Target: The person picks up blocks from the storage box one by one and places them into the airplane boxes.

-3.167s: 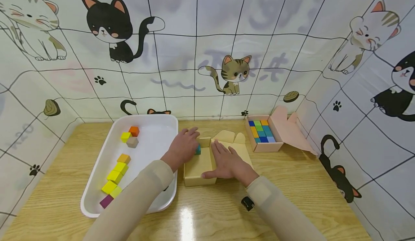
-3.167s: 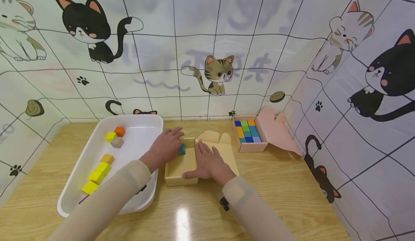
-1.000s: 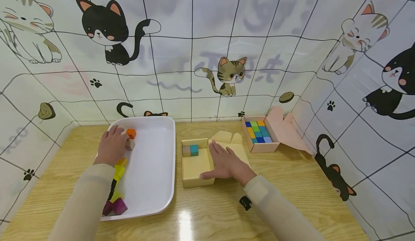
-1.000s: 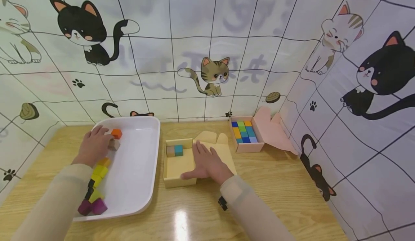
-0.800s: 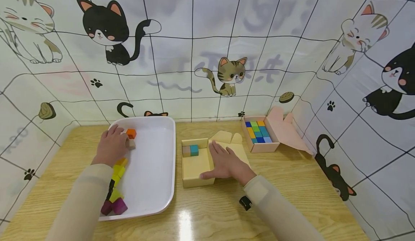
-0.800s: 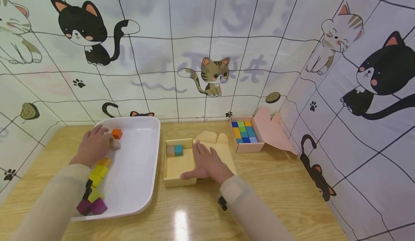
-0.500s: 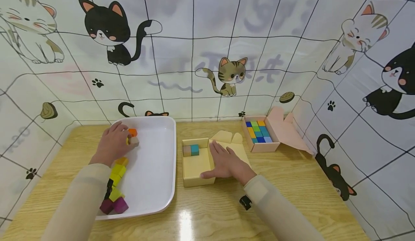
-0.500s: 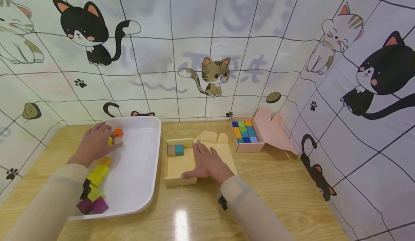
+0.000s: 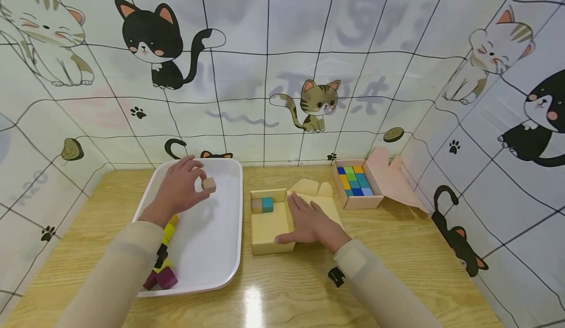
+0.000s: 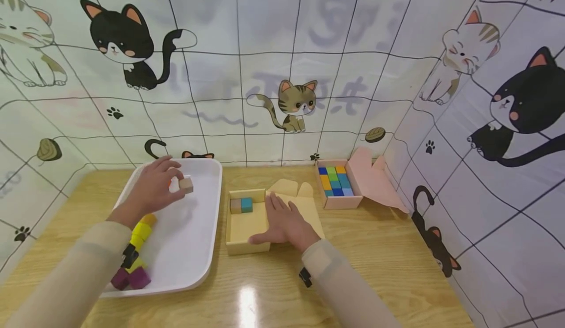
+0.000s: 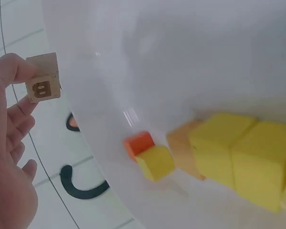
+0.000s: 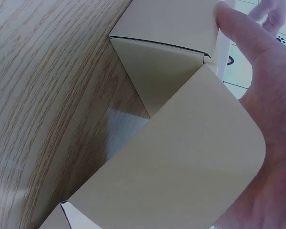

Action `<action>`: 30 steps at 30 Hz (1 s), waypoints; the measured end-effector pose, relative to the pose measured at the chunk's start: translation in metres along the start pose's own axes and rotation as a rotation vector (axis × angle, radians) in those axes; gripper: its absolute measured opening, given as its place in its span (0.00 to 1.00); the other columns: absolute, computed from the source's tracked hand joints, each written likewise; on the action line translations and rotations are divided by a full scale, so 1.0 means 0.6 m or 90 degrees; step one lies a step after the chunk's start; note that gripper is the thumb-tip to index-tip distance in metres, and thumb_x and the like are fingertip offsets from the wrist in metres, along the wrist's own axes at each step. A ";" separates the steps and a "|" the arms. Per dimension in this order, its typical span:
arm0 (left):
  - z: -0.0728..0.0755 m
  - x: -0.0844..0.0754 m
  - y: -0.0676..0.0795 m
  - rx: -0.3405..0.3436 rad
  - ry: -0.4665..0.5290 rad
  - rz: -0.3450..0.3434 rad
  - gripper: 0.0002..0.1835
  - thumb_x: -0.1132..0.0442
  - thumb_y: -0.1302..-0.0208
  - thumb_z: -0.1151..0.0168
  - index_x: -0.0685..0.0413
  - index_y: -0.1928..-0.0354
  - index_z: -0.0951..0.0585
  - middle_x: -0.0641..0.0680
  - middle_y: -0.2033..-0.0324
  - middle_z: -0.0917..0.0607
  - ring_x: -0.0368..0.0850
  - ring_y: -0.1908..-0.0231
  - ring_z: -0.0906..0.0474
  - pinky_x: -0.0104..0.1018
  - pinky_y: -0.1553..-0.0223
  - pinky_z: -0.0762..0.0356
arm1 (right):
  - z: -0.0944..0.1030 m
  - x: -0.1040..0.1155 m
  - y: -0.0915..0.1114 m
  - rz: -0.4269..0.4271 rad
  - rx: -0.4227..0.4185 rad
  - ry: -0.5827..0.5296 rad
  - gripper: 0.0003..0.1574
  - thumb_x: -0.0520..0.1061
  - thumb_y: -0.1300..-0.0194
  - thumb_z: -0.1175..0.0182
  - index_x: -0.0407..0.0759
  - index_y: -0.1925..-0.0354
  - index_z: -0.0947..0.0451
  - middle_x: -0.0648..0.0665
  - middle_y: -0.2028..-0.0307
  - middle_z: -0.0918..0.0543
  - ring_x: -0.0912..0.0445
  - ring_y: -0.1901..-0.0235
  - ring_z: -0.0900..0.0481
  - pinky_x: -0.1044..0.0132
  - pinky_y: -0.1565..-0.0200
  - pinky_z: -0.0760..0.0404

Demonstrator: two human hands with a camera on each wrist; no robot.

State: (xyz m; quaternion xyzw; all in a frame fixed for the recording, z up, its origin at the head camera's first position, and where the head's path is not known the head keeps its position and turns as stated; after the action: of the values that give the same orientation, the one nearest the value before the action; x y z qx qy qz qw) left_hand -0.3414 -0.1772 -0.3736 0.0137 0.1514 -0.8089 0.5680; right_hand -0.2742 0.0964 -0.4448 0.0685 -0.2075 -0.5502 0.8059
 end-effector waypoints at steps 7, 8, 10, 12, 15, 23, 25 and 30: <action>0.003 -0.070 -0.018 -0.017 0.027 -0.069 0.12 0.55 0.46 0.36 0.53 0.62 0.19 0.57 0.41 0.24 0.58 0.27 0.45 0.61 0.30 0.45 | 0.000 0.000 0.001 0.002 -0.003 -0.004 0.74 0.79 0.47 0.42 0.39 0.23 0.63 0.40 0.22 0.61 0.47 0.22 0.58 0.43 0.24 0.53; 0.003 -0.080 -0.019 -0.013 0.029 -0.074 0.12 0.55 0.45 0.37 0.52 0.62 0.19 0.56 0.40 0.24 0.58 0.27 0.45 0.61 0.29 0.45 | 0.001 0.000 0.001 0.003 -0.003 -0.003 0.74 0.79 0.47 0.42 0.39 0.23 0.63 0.40 0.22 0.61 0.47 0.22 0.58 0.43 0.24 0.53; 0.001 -0.099 -0.022 -0.006 0.033 -0.086 0.12 0.54 0.45 0.37 0.51 0.61 0.19 0.55 0.40 0.24 0.57 0.27 0.45 0.60 0.29 0.45 | 0.001 0.001 0.002 0.004 -0.005 -0.004 0.74 0.79 0.47 0.42 0.39 0.23 0.63 0.40 0.22 0.61 0.47 0.22 0.58 0.43 0.25 0.53; -0.003 -0.119 -0.026 0.000 0.036 -0.099 0.12 0.54 0.44 0.37 0.51 0.61 0.19 0.54 0.40 0.24 0.56 0.27 0.45 0.59 0.29 0.44 | 0.002 0.001 0.002 0.003 -0.004 -0.003 0.74 0.79 0.47 0.42 0.40 0.23 0.63 0.40 0.22 0.61 0.47 0.22 0.58 0.43 0.24 0.54; -0.011 -0.146 -0.035 0.008 0.035 -0.118 0.12 0.53 0.44 0.37 0.50 0.60 0.18 0.53 0.41 0.23 0.54 0.27 0.45 0.57 0.28 0.44 | 0.003 0.002 0.002 0.001 -0.006 -0.004 0.74 0.79 0.47 0.42 0.39 0.23 0.63 0.40 0.22 0.60 0.47 0.22 0.57 0.42 0.25 0.53; -0.043 -0.207 -0.053 0.042 0.070 -0.156 0.13 0.51 0.43 0.36 0.50 0.60 0.17 0.52 0.41 0.23 0.52 0.26 0.45 0.56 0.28 0.43 | -0.002 -0.004 -0.003 -0.014 0.001 0.008 0.75 0.80 0.48 0.43 0.40 0.23 0.63 0.41 0.22 0.61 0.48 0.22 0.57 0.43 0.24 0.53; -0.050 -0.219 -0.057 0.049 0.069 -0.163 0.13 0.51 0.43 0.35 0.49 0.60 0.17 0.52 0.41 0.23 0.52 0.26 0.45 0.55 0.28 0.43 | -0.003 -0.004 -0.004 -0.014 0.001 0.011 0.75 0.81 0.48 0.43 0.40 0.23 0.63 0.41 0.22 0.60 0.47 0.22 0.56 0.43 0.25 0.52; -0.072 -0.243 -0.064 0.066 0.046 -0.177 0.13 0.50 0.42 0.33 0.47 0.59 0.16 0.51 0.40 0.23 0.51 0.26 0.45 0.54 0.27 0.43 | -0.004 -0.004 -0.007 -0.014 0.000 0.020 0.75 0.82 0.48 0.44 0.40 0.23 0.62 0.41 0.22 0.59 0.47 0.22 0.56 0.43 0.25 0.51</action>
State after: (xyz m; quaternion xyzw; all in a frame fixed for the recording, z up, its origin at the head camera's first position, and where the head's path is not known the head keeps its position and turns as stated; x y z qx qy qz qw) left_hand -0.3320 -0.0207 -0.3777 0.0510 0.1301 -0.8854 0.4434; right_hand -0.2776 0.0970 -0.4489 0.0797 -0.1939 -0.5578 0.8030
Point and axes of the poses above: each hand's wrist, its own y-axis away from the middle knuckle, its own z-axis out of the back of the hand, x = y × z, the point moved 10 cm from there along -y, towards the middle knuckle
